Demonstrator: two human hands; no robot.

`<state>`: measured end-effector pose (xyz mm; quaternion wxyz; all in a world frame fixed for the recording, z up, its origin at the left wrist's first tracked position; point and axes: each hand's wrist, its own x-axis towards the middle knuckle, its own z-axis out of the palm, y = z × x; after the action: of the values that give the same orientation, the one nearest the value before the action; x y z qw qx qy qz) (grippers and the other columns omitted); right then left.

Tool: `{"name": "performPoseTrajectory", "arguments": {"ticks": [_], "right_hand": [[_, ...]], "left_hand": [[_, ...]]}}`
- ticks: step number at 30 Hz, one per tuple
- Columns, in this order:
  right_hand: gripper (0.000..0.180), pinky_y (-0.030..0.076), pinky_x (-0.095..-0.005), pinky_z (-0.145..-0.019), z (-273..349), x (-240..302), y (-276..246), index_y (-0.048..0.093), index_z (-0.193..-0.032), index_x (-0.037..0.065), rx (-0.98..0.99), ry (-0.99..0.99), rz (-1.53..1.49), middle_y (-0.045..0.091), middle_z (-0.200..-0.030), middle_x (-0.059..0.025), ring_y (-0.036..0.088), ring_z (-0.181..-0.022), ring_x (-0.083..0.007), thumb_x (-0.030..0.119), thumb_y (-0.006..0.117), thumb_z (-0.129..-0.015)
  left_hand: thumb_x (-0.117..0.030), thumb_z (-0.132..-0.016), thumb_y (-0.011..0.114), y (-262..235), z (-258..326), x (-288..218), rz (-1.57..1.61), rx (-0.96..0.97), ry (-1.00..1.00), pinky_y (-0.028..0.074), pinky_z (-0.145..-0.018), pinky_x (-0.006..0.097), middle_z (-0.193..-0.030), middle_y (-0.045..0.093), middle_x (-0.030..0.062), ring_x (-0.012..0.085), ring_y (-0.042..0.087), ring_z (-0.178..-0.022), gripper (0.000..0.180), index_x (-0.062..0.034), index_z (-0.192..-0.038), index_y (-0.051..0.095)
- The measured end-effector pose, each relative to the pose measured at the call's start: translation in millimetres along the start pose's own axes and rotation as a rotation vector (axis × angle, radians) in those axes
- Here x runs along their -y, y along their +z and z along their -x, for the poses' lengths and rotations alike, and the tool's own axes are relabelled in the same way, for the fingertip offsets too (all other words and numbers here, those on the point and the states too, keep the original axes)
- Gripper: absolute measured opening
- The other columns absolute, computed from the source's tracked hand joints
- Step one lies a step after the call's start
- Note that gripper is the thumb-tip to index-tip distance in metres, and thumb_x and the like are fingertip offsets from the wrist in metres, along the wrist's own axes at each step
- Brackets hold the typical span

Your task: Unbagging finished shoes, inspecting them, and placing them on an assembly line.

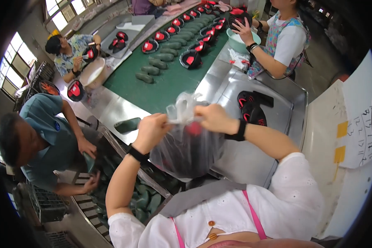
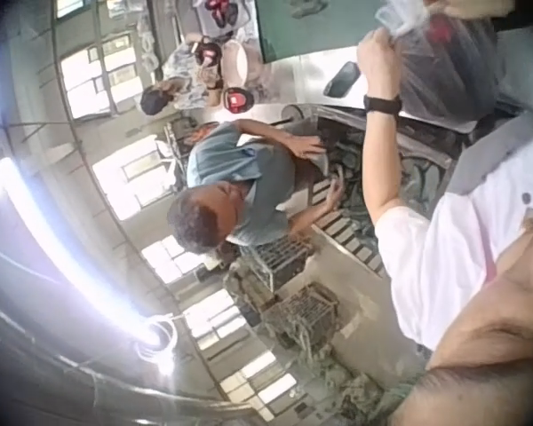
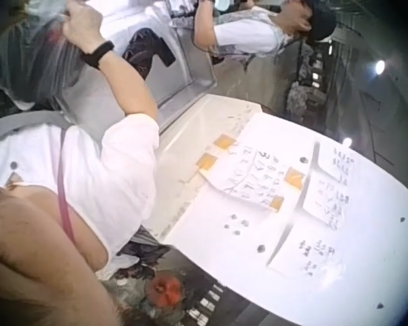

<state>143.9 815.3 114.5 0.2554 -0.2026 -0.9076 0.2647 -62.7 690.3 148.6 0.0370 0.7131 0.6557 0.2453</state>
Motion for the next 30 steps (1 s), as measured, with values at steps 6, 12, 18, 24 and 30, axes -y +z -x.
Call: {"name": "performPoseTrajectory", "arguments": {"ticks": [6,12,18,24,30], "right_hand": [[0.02,0.033,-0.0271,-0.05,16,-38,-94,0.04,-0.069,0.003,-0.151,0.211,-0.211,0.037,-0.057,-0.0054,0.037,-0.057,-0.0124,-0.001,0.059,-0.063],[0.017,0.037,-0.0314,-0.051,46,-148,-41,0.044,-0.066,0.002,-0.305,0.453,-0.005,0.045,-0.058,-0.0091,0.045,-0.057,-0.018,-0.001,0.06,-0.063],[0.011,0.041,-0.0348,-0.059,25,-173,-84,0.049,-0.069,0.003,-0.406,0.603,-0.094,0.053,-0.066,-0.0106,0.052,-0.065,-0.0229,-0.003,0.057,-0.064],[0.032,0.041,-0.0396,-0.082,16,-11,-12,0.054,-0.091,0.005,-0.46,-0.429,0.172,0.055,-0.088,-0.0148,0.051,-0.09,-0.0339,-0.004,0.046,-0.062],[0.015,0.046,-0.041,-0.057,43,23,42,0.052,-0.092,0.008,0.51,-0.101,0.252,0.06,-0.073,-0.0152,0.06,-0.066,-0.031,0.021,0.05,-0.084]], "left_hand": [[-0.015,-0.072,0.055,-17,63,72,0.073,-0.247,-0.451,0.039,-0.049,0.041,-0.06,0.052,0.0217,0.037,0.054,-0.055,0.018,0.0008,-0.065,0.055],[-0.009,-0.075,0.058,69,122,133,0.719,-0.318,-0.669,0.043,-0.058,0.027,-0.069,0.061,0.0072,0.0123,0.056,-0.065,0.011,-0.0002,-0.081,0.06],[-0.003,-0.08,0.052,-25,70,55,0.99,-0.616,-0.527,0.044,-0.065,0.021,-0.078,0.056,0.0009,0.0082,0.053,-0.07,0.009,-0.0009,-0.087,0.057],[-0.013,-0.088,0.046,3,106,44,1.074,-0.344,-0.72,0.05,-0.072,0.028,-0.084,0.06,0.006,0.0129,0.058,-0.07,0.019,0.0015,-0.093,0.057],[-0.028,-0.091,0.044,-32,97,20,1.524,-0.329,-0.456,0.043,-0.074,0.032,-0.077,0.056,0.0054,0.0203,0.055,-0.08,0.025,-0.0081,-0.078,0.053]]}}
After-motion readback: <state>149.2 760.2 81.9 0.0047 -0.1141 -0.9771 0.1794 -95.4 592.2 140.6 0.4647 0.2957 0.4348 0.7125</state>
